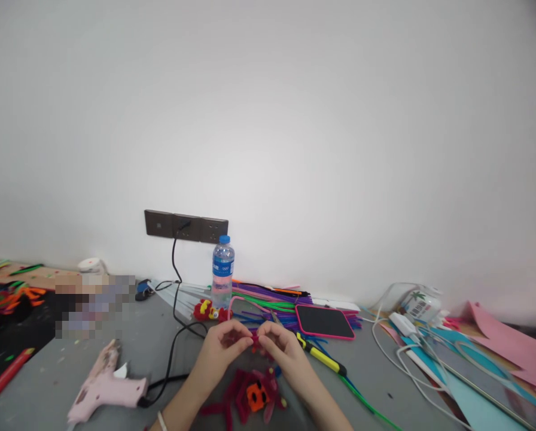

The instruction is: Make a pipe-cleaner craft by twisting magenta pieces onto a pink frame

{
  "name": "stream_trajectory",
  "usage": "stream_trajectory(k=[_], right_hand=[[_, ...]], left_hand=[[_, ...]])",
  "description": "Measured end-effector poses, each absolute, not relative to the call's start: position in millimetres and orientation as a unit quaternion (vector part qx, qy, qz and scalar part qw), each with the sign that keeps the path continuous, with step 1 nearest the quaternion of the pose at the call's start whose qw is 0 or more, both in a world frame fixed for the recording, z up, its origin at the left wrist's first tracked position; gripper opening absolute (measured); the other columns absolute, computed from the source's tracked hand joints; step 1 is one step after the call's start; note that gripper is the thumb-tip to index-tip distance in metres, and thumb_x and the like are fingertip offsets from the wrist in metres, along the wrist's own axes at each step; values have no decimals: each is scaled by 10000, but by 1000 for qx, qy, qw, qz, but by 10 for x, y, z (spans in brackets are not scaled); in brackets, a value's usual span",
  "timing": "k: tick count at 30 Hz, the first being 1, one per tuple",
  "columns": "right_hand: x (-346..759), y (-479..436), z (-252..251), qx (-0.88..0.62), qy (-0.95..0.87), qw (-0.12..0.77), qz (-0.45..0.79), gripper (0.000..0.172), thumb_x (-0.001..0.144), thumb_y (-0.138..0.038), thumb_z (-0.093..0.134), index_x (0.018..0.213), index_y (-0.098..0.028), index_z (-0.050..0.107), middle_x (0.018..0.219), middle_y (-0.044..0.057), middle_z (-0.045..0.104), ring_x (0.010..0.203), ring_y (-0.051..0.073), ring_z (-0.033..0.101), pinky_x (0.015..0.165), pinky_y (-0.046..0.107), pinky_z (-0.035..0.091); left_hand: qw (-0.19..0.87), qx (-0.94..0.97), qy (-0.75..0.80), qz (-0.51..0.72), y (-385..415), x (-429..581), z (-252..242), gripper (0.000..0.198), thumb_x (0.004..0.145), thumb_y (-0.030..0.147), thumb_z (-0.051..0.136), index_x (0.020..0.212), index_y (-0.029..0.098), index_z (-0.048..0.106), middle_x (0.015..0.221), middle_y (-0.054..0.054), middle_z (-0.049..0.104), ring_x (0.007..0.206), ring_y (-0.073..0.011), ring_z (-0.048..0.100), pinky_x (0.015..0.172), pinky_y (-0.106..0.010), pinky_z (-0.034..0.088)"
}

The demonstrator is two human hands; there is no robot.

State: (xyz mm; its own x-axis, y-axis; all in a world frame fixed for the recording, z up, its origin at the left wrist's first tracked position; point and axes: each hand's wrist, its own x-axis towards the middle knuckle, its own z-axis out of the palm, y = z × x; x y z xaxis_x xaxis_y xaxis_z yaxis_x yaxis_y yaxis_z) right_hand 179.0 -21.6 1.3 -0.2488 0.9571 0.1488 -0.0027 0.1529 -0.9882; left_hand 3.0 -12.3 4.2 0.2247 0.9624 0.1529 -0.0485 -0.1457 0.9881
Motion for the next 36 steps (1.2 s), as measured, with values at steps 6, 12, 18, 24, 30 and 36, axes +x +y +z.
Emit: stream_trajectory(k=[6, 12, 18, 24, 30, 36], right_hand=[[1817, -256, 115, -368, -591, 444, 564, 350, 783, -523, 662, 770, -176, 613, 690, -15, 546, 640, 142, 495, 627, 256, 387], [1807, -191, 21, -402, -584, 470, 526, 363, 753, -527, 688, 731, -173, 609, 597, -32, 522, 553, 124, 453, 548, 244, 334], [1793, -157, -72, -407, -597, 479, 498, 304, 768, -473, 691, 818, -176, 644, 631, -16, 569, 565, 131, 485, 539, 246, 356], [1786, -154, -105, -437, -642, 483, 405, 127, 782, -304, 675, 775, -181, 646, 679, 2, 601, 628, 158, 529, 598, 262, 409], [1784, -166, -61, -456, -670, 485, 330, 73, 797, -240, 625, 748, -185, 625, 669, 5, 594, 636, 174, 542, 590, 258, 407], [1789, -192, -41, -456, -706, 486, 239, 138, 864, -201, 542, 727, -203, 561, 710, 6, 562, 667, 170, 525, 609, 249, 392]], left_hand=[[554, 568, 375, 480, -148, 41, 88, 192, 669, 338, 768, 677, 153, 720, 649, -28, 675, 657, -181, 593, 634, -251, 452], [518, 582, 397, 485, -132, 37, 40, 166, 700, 321, 747, 713, 158, 718, 673, -27, 687, 663, -182, 599, 624, -244, 449], [459, 596, 441, 489, -113, 31, -13, 144, 724, 309, 721, 763, 170, 717, 738, -35, 713, 664, -186, 605, 618, -250, 451], [421, 623, 447, 484, -124, 22, -39, 113, 735, 285, 691, 780, 184, 712, 772, -29, 718, 649, -177, 600, 614, -254, 452], [420, 622, 447, 487, -105, 20, -62, 121, 739, 288, 687, 799, 187, 716, 769, -28, 727, 664, -184, 618, 627, -258, 466], [378, 634, 461, 493, -98, 13, -64, 105, 748, 272, 675, 799, 193, 722, 735, -22, 728, 620, -175, 604, 606, -256, 463]])
